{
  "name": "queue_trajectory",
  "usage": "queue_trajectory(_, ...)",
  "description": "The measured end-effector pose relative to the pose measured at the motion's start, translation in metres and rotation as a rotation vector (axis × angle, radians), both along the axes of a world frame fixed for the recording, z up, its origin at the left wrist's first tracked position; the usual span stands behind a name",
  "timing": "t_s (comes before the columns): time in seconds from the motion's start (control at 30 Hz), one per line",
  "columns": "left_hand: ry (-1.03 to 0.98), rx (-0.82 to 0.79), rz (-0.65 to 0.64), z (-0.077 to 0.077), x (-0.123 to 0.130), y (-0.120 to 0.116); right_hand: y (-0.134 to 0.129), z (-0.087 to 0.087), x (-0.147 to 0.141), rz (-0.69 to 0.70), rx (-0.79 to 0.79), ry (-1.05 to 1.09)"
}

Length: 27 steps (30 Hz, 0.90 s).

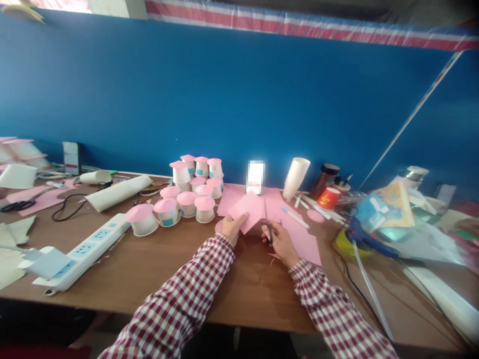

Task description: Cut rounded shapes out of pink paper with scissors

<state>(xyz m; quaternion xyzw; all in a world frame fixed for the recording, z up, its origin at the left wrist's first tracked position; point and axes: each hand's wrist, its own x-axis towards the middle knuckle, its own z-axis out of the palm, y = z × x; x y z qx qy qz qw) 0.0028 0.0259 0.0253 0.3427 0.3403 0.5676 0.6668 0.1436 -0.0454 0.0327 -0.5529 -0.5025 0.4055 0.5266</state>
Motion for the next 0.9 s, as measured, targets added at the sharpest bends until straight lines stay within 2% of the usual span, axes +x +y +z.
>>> queue_trajectory(0.4,0.019,-0.022,0.030,-0.0037,0.0003,0.0025,0.0034,-0.0062,0.0021,0.011,0.019,0.027)
queue_trajectory(0.9,-0.051,-0.018,-0.006,-0.0006,0.0006,-0.0004,0.0041,-0.0094,0.0033,0.035,0.021,0.004)
